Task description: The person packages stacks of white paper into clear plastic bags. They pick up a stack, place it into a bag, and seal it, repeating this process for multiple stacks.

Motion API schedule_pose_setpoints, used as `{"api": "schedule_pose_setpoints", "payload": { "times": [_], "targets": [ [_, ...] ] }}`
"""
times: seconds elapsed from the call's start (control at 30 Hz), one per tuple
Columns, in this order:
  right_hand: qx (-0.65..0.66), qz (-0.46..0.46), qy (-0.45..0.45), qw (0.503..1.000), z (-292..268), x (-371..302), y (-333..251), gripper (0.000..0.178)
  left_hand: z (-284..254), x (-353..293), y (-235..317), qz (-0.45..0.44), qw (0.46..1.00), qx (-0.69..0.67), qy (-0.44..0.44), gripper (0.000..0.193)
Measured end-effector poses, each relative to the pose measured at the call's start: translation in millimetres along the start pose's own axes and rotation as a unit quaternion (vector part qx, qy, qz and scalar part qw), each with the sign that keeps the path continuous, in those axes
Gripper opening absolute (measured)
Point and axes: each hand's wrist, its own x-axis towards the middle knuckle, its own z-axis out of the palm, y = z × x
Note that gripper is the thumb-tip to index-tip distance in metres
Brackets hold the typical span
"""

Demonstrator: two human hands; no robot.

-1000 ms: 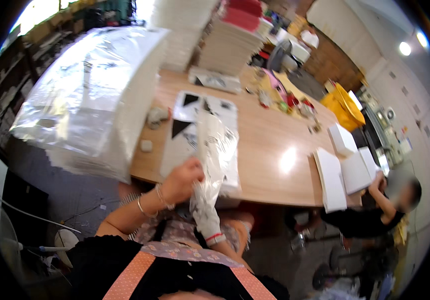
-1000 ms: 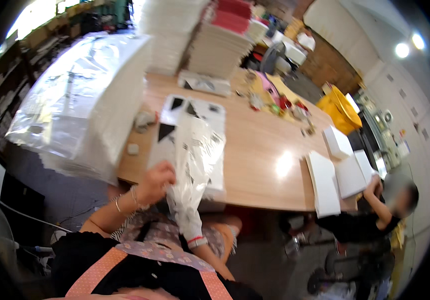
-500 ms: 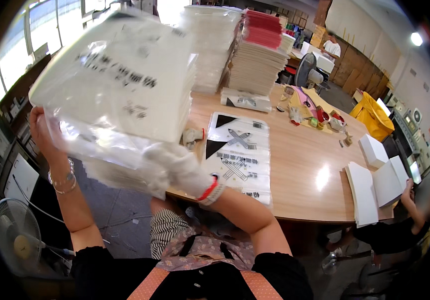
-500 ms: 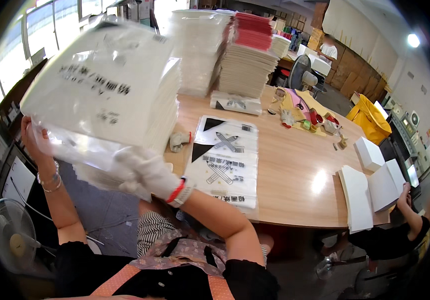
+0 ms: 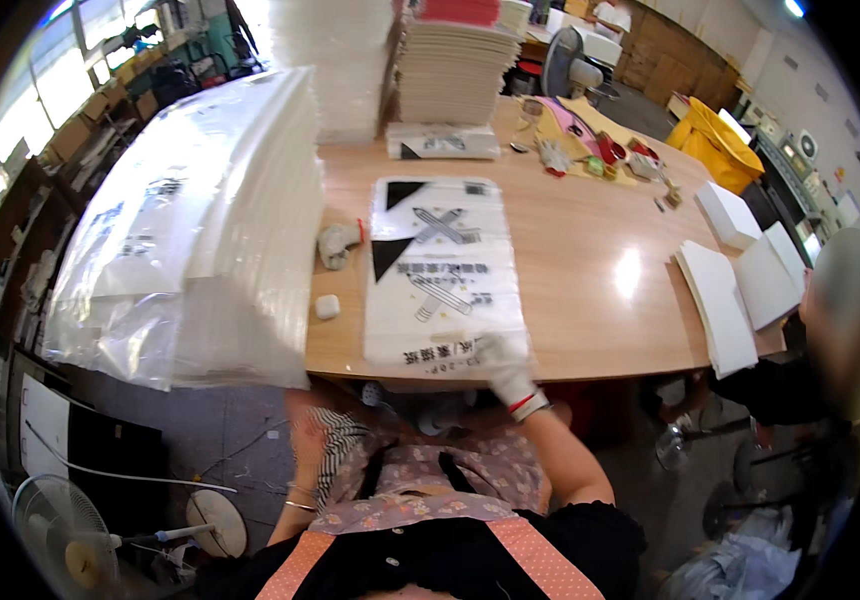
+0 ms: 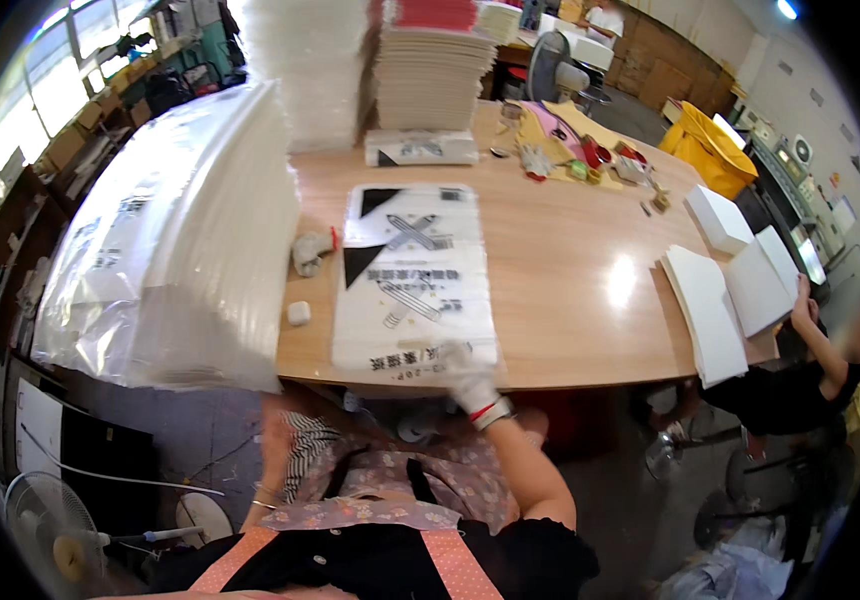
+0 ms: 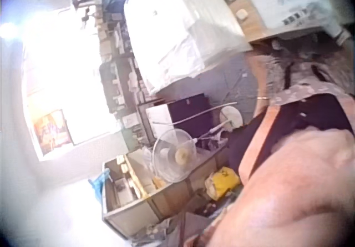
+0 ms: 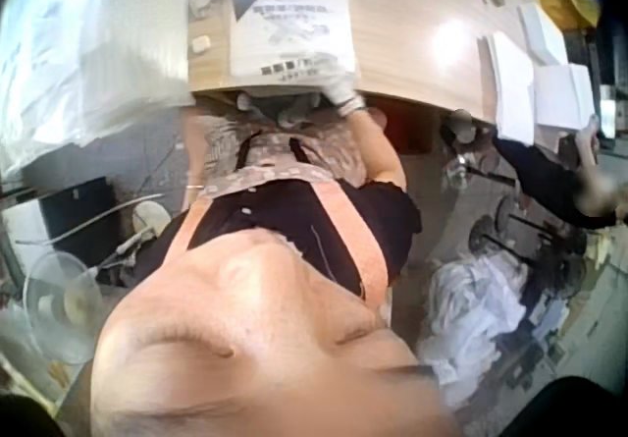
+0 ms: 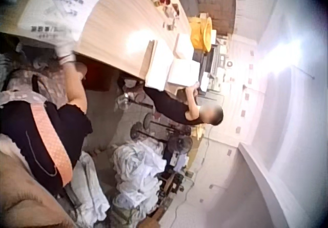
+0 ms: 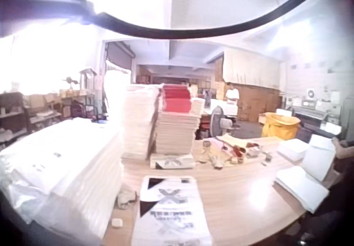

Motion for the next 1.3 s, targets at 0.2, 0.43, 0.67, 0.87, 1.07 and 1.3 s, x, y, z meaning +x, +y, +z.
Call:
{"api": "schedule_pose_setpoints", "payload": {
  "times": [0.2,0.43,0.67,0.87,1.07,1.3],
  "targets": [
    [-0.465,0.118,0.196,0.855,-138,-17,91,0.028,160,23,100,0.3,0.864,0.329,-0.236,0.03],
    [-0.478,0.138,0.224,0.838,-130,-15,102,0.029,239,171,84,0.244,0.735,0.605,-0.187,0.066],
    [-0.434,0.135,0.261,0.851,-140,-17,100,0.023,263,260,103,0.301,0.721,0.6,-0.174,0.063],
    [-0.421,0.131,0.274,0.855,-142,-18,100,0.023,270,236,99,0.393,0.783,0.475,-0.081,0.055],
    [-0.415,0.129,0.267,0.86,-139,-13,93,0.022,254,170,75,0.35,0.754,0.524,-0.185,0.056],
    [-0.409,0.115,0.256,0.868,-140,-11,89,0.024,208,146,114,0.408,0.845,0.327,-0.11,0.046]
  ]
}}
